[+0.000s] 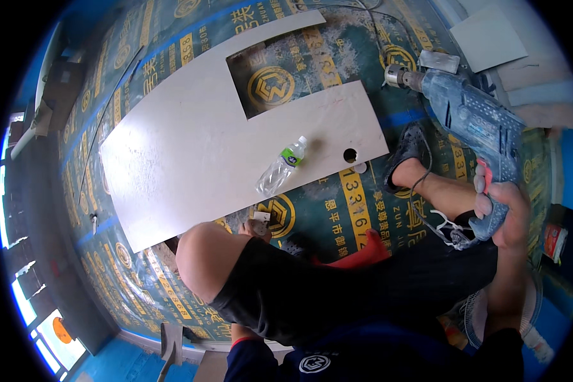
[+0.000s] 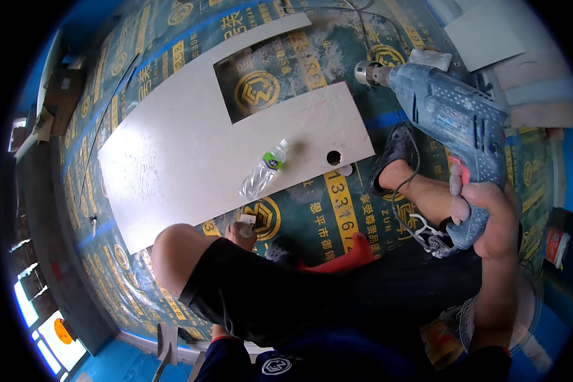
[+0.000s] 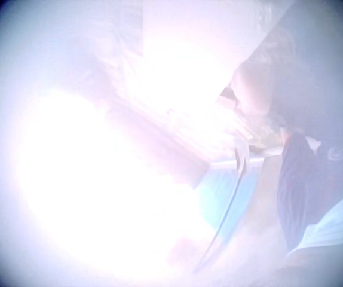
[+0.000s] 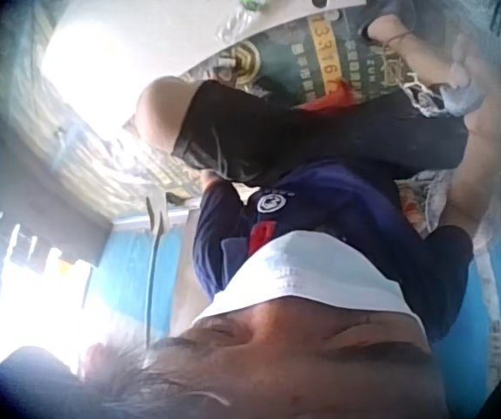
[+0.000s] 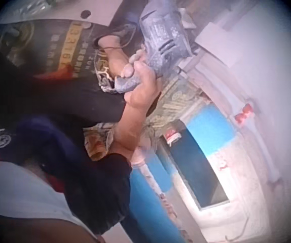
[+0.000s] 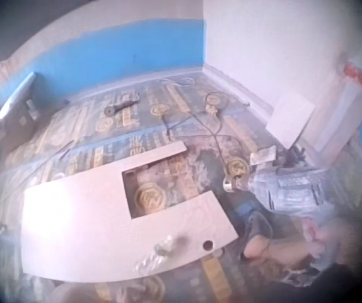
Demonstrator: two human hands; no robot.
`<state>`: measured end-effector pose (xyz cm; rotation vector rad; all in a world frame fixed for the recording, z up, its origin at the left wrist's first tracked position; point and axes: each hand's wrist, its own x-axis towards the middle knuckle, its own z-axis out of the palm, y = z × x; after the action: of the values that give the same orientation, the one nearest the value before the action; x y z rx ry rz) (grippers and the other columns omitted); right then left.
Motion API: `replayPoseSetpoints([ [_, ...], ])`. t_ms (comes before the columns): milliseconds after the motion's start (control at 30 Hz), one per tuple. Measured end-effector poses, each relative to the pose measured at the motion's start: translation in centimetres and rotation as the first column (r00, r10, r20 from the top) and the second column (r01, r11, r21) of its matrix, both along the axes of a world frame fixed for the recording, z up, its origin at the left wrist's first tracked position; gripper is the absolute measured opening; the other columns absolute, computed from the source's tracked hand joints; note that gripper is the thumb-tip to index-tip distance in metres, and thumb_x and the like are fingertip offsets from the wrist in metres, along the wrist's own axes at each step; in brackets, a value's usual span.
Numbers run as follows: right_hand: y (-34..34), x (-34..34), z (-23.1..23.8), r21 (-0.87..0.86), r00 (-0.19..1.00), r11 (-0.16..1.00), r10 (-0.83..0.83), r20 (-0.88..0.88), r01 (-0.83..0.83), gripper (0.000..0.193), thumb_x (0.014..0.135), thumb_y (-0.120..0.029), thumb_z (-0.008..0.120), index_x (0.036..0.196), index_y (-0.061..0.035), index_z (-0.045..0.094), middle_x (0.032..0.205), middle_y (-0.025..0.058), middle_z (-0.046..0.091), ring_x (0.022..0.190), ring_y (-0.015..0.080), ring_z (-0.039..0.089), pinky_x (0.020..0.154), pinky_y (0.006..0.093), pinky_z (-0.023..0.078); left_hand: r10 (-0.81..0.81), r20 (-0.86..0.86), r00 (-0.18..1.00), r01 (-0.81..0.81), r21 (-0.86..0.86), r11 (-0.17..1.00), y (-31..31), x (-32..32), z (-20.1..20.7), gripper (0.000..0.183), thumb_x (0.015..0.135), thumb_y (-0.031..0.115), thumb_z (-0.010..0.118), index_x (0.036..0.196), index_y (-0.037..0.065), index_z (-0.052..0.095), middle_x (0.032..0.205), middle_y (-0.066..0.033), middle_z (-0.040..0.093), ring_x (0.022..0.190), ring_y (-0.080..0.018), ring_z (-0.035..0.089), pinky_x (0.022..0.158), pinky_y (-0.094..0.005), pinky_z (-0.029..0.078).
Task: The person sits on the floor and uses a handheld power drill to create holes in a white ceramic tile. They position the drill over marked spots on the tile and operate the tool to penetrate the surface, occasionally adjusting their grip and the tile's position.
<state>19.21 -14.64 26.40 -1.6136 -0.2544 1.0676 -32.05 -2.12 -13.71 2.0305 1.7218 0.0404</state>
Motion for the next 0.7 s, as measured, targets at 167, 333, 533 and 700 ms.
replayPoseSetpoints([
  [167,0.1,-0.2,0.4,0.035,0.996,0.998,-0.061,0.067,0.058,0.047,0.082,-0.015,0.062,0.125,0.0045,0.060,0.095,0.0121,0.061,0.063,0.0150,0.054,0.059,0.0292,0.046,0.293,0.145,0.945,-0.309,0.100,0.946,1.6,4.0,4.4,0.075,0.071,0.035,0.093,0.127,-0.001,0.059,0.121,-0.0240,0.063,0.109,-0.0429,0.063,0.093,-0.0511,0.051],
  [333,0.3,-0.5,1.1,0.028,0.997,0.999,-0.026,0.070,0.024,0.052,0.080,-0.019,0.063,0.126,0.0054,0.059,0.096,0.0130,0.061,0.063,0.0149,0.055,0.059,0.0299,0.046,0.282,0.072,0.957,-0.289,0.126,0.949,7.1,8.3,2.4,0.082,0.073,0.040,0.091,0.133,-0.004,0.054,0.124,-0.0261,0.062,0.112,-0.0391,0.063,0.097,-0.0494,0.051],
  [533,-0.1,-0.7,1.5,0.004,0.995,1.000,-0.014,0.103,0.014,0.054,0.082,-0.025,0.064,0.126,0.0053,0.056,0.099,0.0125,0.059,0.060,0.0119,0.055,0.055,0.0279,0.046,0.236,0.132,0.963,-0.205,-0.214,0.955,7.7,8.5,5.5,0.093,0.072,0.032,0.094,0.144,-0.002,0.046,0.130,-0.0228,0.058,0.123,-0.0419,0.056,0.105,-0.0519,0.048],
  [700,-0.2,-0.7,1.6,0.023,0.996,1.000,0.017,0.085,-0.019,0.052,0.082,-0.024,0.064,0.123,0.0066,0.056,0.099,0.0130,0.058,0.060,0.0121,0.055,0.055,0.0282,0.047,-0.154,0.228,0.961,0.116,0.172,0.978,7.4,10.7,6.8,0.088,0.069,0.030,0.096,0.141,0.005,0.053,0.132,-0.0199,0.057,0.131,-0.0432,0.048,0.110,-0.0569,0.041],
])
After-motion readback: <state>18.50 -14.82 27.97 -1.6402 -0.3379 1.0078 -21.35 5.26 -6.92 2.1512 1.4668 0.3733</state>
